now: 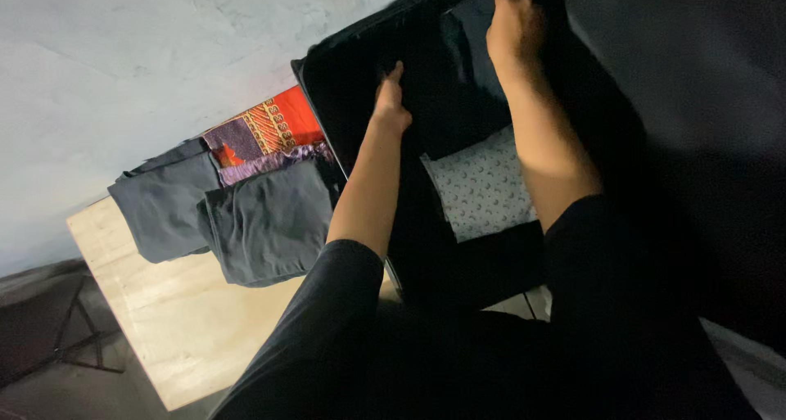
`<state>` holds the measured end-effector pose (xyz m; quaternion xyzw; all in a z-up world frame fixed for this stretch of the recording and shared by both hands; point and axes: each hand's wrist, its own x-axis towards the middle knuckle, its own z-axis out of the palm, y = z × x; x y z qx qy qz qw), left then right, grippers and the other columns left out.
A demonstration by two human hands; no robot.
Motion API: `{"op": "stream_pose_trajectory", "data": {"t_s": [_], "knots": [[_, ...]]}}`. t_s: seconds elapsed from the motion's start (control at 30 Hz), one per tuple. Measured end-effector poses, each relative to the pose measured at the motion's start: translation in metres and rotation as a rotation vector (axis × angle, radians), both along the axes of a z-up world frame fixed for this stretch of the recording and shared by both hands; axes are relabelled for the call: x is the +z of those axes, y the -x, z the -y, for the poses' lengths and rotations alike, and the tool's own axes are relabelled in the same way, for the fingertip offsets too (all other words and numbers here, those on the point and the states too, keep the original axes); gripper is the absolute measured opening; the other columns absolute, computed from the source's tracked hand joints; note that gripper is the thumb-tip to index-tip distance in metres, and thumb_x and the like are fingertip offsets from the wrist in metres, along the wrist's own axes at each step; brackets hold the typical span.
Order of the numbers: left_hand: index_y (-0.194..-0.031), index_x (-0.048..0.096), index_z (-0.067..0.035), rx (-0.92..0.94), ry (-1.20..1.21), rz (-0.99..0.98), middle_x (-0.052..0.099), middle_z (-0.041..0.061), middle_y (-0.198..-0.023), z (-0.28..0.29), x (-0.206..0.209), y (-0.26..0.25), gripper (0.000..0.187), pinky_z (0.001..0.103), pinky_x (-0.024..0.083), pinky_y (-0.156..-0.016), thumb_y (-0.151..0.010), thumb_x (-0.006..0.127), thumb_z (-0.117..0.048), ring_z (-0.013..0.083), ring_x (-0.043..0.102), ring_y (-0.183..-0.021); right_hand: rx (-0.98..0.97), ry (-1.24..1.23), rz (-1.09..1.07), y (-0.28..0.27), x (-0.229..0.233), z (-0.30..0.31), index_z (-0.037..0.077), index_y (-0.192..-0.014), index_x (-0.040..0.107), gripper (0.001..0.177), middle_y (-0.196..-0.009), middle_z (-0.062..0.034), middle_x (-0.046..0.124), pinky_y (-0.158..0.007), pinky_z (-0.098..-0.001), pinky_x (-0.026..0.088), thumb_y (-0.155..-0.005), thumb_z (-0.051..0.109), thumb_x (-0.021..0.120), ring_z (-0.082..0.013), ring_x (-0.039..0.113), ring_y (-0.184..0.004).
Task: The person folds several t-shirts and fabric pieces by hand on a wooden table, then places each folded item into a black storage bin.
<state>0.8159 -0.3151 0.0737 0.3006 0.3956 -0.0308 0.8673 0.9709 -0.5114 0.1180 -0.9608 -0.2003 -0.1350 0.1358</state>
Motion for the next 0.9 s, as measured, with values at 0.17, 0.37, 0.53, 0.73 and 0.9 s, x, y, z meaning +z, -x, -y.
{"op": "stream_pose_trajectory", "data": {"t_s": [0.17, 0.37, 0.53, 0.73, 0.9], "knots": [[-0.16, 0.027, -0.02, -0.007, -0.428, -0.067, 0.027, 0.014, -0.166, 0.002, -0.001, 0.012, 0.075, 0.059, 0.017, -0.121, -0.096, 0.058, -0.042, 0.0373, 0.025, -0.152, 0.101, 0.08, 0.227, 0.008, -0.009, -0.009, -0.002, -0.138, 0.064, 0.033, -0.129, -0.0248, 0.063, -0.08, -0.0422, 0.06, -0.104, 0.001, 0.063, -0.0377, 0.068, -0.105], [-0.155, 0.046, -0.025, 0.075, -1.743, 0.253, 0.045, 0.007, -0.159, 0.045, 0.006, 0.015, 0.053, 0.044, 0.033, -0.128, -0.104, 0.058, -0.033, 0.0301, 0.041, -0.147, 0.327, 0.058, 0.237, 0.084, 0.021, -0.015, 0.001, -0.149, 0.054, 0.046, -0.165, -0.0215, 0.037, -0.125, -0.0635, 0.028, -0.106, 0.01, 0.065, -0.0476, 0.034, -0.153], [-0.158, 0.043, -0.028, -0.508, -1.992, 0.212, 0.028, 0.014, -0.169, 0.059, 0.015, 0.01, 0.059, 0.06, 0.02, -0.125, -0.103, 0.056, -0.046, 0.0391, 0.024, -0.156, 0.259, 0.053, 0.046, 0.064, 0.003, 0.004, 0.014, -0.157, 0.056, 0.061, -0.167, -0.0273, 0.027, -0.118, -0.0706, 0.02, -0.103, 0.037, 0.072, -0.0561, 0.02, -0.15], [-0.161, 0.036, -0.028, -0.562, -1.945, 0.044, 0.023, 0.014, -0.17, 0.051, 0.002, 0.025, 0.066, 0.062, 0.019, -0.125, -0.103, 0.045, -0.06, 0.0369, 0.02, -0.158, 0.301, -0.018, -0.085, 0.051, -0.03, 0.016, 0.021, -0.162, 0.052, 0.057, -0.172, -0.0234, 0.024, -0.125, -0.0678, 0.014, -0.112, 0.046, 0.065, -0.0501, 0.013, -0.157], [-0.163, 0.027, -0.024, -0.6, -1.885, -0.178, 0.022, 0.013, -0.172, 0.059, -0.002, 0.031, 0.072, 0.065, 0.022, -0.121, -0.103, 0.042, -0.063, 0.0364, 0.017, -0.158, 0.226, 0.08, -0.098, 0.044, -0.042, 0.003, 0.02, -0.161, 0.049, 0.057, -0.171, -0.0238, 0.023, -0.123, -0.0666, 0.012, -0.11, 0.044, 0.056, -0.0496, 0.012, -0.154]]}}
